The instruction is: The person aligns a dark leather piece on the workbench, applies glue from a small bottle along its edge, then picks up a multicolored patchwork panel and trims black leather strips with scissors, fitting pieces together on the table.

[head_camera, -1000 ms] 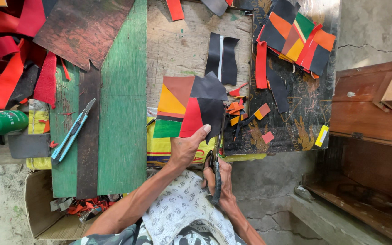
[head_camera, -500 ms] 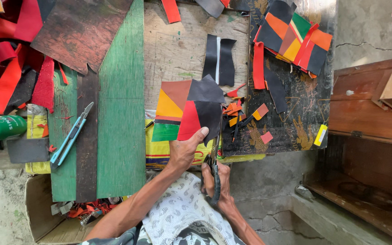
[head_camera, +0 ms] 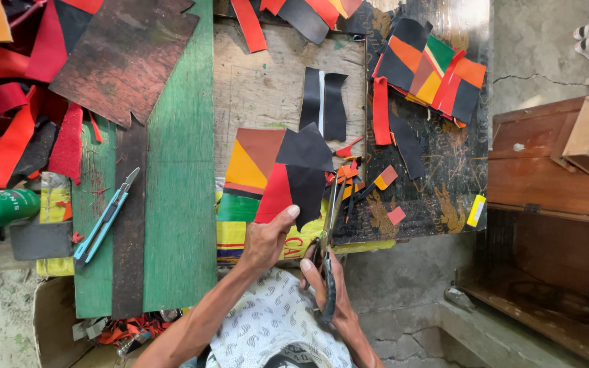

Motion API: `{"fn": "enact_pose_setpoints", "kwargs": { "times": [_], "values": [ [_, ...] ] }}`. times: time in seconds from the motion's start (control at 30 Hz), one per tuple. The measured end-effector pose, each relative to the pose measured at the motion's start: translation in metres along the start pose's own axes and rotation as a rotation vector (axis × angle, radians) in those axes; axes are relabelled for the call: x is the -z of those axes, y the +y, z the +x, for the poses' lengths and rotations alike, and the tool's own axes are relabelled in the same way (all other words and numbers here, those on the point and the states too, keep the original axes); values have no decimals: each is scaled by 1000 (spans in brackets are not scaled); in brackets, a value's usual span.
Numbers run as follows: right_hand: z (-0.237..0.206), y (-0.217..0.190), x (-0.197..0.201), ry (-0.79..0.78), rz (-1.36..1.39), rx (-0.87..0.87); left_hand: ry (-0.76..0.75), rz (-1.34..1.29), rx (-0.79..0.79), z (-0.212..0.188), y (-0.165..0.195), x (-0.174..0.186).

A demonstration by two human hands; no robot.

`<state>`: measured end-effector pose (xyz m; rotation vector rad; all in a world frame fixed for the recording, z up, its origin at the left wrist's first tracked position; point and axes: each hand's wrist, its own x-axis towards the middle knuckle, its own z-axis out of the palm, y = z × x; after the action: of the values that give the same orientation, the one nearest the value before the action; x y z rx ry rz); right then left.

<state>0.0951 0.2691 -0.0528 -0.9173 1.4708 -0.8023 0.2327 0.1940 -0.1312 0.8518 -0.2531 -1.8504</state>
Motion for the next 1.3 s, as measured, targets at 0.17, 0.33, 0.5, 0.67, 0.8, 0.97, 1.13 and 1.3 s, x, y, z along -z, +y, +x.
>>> {"fn": "enact_pose_setpoints", "kwargs": {
  "times": [0.17,0.33,0.5,0.67,0.8,0.97,1.13,1.3],
  "values": [
    [5,-6,0,-19,-104,71,80,-71,142,-13,-8,-7],
    [7,-7,-3,17,-175,80,127,-85,208,-23,-7,-13],
    [11,2,-3,56,-197,102,83,-40,88,-26,-9,-13],
    [11,12,-4,103,-145,96,85,58,28,-25,-10,-15],
    [11,17,-6,129,-177,78,113,38,37,-26,-8,-19],
    [9,25,-5,123,-186,97,155,165,25,-30,-10,-22],
    [11,41,-4,155,-258,173,191,155,32,-30,-17,-16],
    [10,41,-10,188,-235,161,199,244,71,-29,-14,-14]
  ]
}}
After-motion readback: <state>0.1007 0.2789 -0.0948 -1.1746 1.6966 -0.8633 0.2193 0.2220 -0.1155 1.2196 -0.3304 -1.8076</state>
